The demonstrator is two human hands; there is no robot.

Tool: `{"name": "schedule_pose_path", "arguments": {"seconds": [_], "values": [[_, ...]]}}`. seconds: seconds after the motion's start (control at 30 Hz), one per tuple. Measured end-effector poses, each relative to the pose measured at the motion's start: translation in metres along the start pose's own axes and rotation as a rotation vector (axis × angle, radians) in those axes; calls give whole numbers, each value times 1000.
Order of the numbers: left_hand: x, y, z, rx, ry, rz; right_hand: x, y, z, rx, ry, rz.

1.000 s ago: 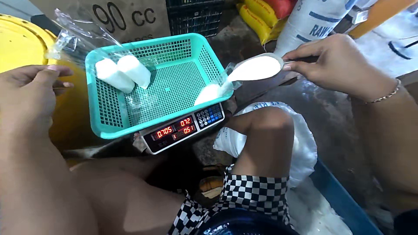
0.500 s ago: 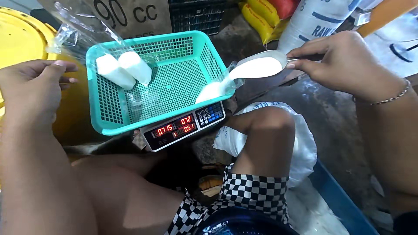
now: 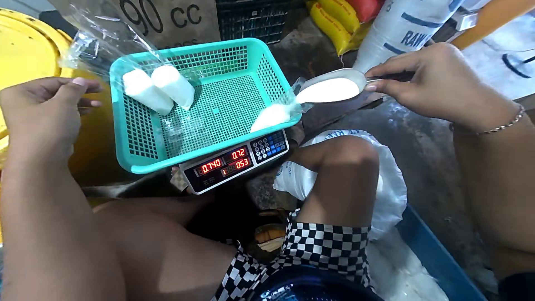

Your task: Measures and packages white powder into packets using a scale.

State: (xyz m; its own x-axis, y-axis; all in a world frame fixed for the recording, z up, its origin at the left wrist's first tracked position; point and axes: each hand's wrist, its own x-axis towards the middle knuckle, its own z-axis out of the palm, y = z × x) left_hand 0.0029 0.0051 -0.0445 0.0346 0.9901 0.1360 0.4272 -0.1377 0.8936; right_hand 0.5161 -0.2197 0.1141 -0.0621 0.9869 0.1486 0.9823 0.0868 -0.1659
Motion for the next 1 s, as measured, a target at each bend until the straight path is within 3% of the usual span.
{"name": "schedule_pose_path", "arguments": {"seconds": [0.37, 0.5, 0.63, 0.77, 0.9, 1.0], "values": [[0, -2, -1, 12, -4, 1, -3, 2, 2, -12, 33, 13], [-9, 15, 3, 41, 2, -24, -3, 1, 0, 15, 26, 15], [-10, 18, 6, 54, -1, -30, -3, 14, 10, 126, 29, 50], [-11, 17, 15, 77, -8, 78, -10, 37, 41, 390, 1, 177], [-30, 56, 48, 291, -189, 182, -31, 51, 70, 672, 76, 335], [-34, 66, 83, 529, -449, 96, -62, 64, 77, 698, 177, 432]]}}
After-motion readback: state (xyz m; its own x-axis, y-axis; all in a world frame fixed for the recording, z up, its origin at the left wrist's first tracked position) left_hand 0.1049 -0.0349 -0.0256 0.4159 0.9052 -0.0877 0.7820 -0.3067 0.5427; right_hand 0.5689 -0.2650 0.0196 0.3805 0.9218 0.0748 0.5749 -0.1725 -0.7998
